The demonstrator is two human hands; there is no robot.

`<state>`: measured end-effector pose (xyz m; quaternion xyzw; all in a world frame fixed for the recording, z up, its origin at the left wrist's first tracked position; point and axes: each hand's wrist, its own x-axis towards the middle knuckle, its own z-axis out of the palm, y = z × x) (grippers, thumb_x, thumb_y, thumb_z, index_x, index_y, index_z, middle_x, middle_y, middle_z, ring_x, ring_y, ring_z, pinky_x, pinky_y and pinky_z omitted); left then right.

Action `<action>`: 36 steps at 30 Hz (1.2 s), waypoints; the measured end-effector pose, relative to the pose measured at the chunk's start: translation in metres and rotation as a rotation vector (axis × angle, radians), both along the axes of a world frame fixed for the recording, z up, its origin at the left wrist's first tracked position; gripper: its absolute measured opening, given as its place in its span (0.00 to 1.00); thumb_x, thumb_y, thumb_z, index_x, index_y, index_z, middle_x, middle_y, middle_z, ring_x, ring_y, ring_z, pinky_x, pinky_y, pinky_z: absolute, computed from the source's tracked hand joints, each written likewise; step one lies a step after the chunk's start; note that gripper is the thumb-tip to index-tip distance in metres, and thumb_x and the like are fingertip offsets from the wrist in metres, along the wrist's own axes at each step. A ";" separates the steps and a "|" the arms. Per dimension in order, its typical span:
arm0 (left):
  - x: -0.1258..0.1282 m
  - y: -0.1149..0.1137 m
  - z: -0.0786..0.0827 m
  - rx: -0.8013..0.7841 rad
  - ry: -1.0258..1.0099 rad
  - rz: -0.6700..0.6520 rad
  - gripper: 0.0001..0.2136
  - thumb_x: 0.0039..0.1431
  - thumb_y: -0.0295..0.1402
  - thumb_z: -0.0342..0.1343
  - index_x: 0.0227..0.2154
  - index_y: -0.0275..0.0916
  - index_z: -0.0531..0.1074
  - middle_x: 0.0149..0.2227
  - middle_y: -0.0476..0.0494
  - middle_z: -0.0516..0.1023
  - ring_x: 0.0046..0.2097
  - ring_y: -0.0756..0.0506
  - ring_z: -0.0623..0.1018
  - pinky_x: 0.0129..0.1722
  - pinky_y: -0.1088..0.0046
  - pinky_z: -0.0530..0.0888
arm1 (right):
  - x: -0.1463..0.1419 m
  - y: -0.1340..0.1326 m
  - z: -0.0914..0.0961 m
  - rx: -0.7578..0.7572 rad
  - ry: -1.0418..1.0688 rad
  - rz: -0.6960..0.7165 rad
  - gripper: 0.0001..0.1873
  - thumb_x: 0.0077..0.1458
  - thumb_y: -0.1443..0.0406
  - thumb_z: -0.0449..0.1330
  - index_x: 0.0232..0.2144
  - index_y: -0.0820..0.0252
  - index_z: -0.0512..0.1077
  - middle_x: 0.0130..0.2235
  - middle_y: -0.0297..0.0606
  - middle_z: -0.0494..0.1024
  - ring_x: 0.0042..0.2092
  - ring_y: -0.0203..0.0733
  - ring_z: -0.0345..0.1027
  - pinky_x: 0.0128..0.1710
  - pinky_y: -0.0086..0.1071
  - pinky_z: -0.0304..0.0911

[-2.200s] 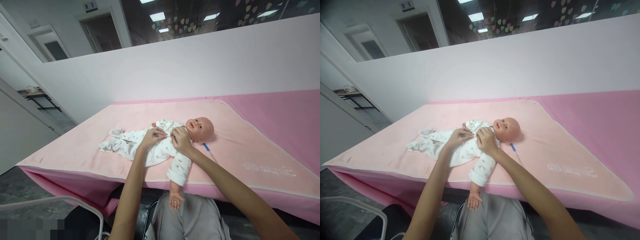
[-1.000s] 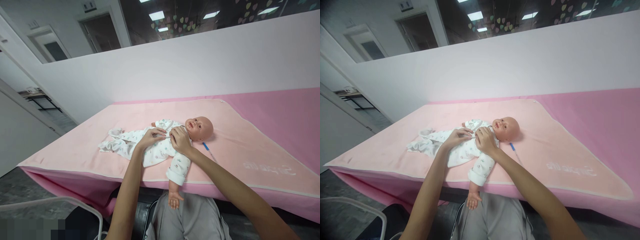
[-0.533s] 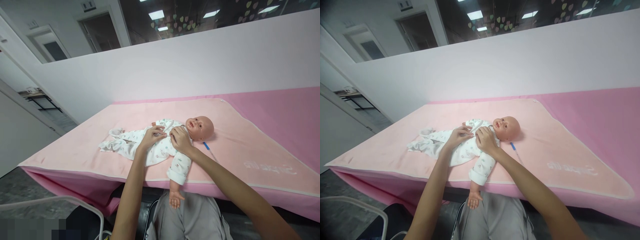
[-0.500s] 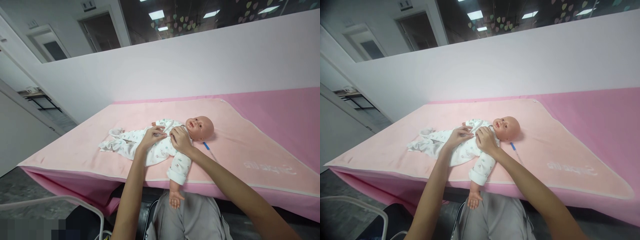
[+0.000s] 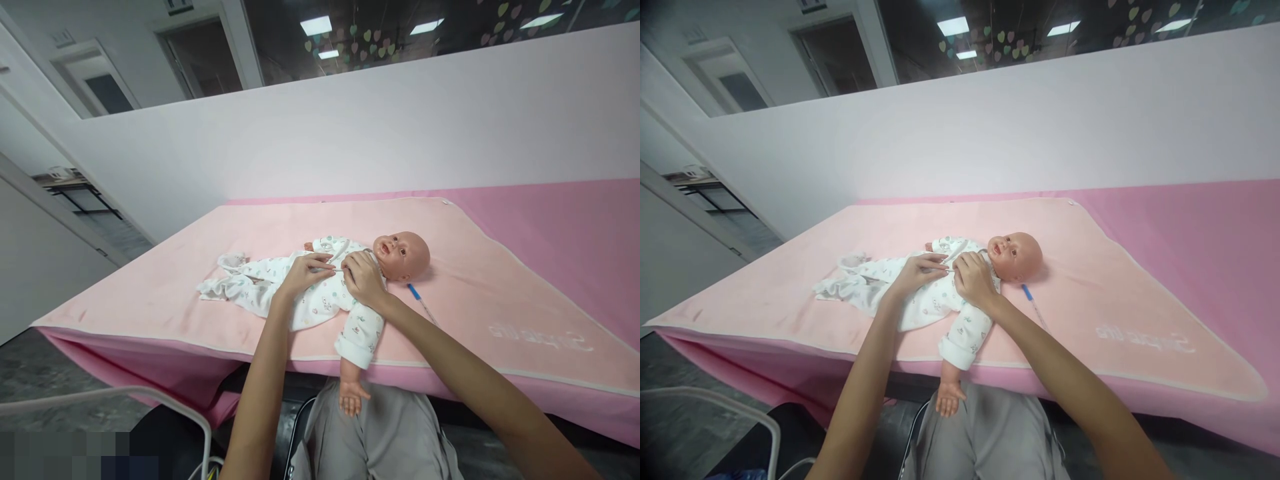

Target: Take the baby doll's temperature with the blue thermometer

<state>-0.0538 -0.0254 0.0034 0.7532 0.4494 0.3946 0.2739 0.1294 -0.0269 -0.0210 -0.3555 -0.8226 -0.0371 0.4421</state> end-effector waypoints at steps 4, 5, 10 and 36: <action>-0.002 0.000 0.001 0.003 0.031 -0.014 0.14 0.43 0.42 0.62 0.34 0.43 0.78 0.48 0.43 0.74 0.50 0.40 0.72 0.52 0.64 0.67 | 0.000 0.000 0.000 0.002 0.006 0.001 0.07 0.52 0.73 0.49 0.29 0.59 0.64 0.32 0.39 0.69 0.37 0.43 0.59 0.40 0.36 0.52; -0.002 0.000 0.001 0.003 0.032 -0.009 0.14 0.43 0.42 0.62 0.34 0.43 0.78 0.48 0.43 0.74 0.50 0.40 0.72 0.52 0.64 0.66 | 0.000 0.000 0.000 0.000 0.005 0.000 0.06 0.52 0.73 0.49 0.29 0.59 0.64 0.32 0.39 0.69 0.37 0.43 0.59 0.40 0.36 0.52; 0.001 0.000 0.000 0.022 0.037 0.024 0.14 0.45 0.43 0.60 0.34 0.42 0.78 0.47 0.42 0.75 0.48 0.40 0.73 0.50 0.64 0.68 | 0.000 0.000 0.001 0.000 -0.009 -0.012 0.06 0.52 0.72 0.49 0.28 0.59 0.63 0.32 0.39 0.69 0.37 0.43 0.59 0.39 0.36 0.52; -0.004 -0.001 0.000 -0.032 0.028 -0.070 0.14 0.47 0.41 0.59 0.38 0.44 0.77 0.51 0.42 0.72 0.53 0.40 0.69 0.52 0.64 0.68 | 0.000 -0.001 0.002 0.005 0.003 -0.019 0.07 0.51 0.73 0.49 0.28 0.59 0.64 0.31 0.38 0.70 0.36 0.42 0.59 0.38 0.36 0.52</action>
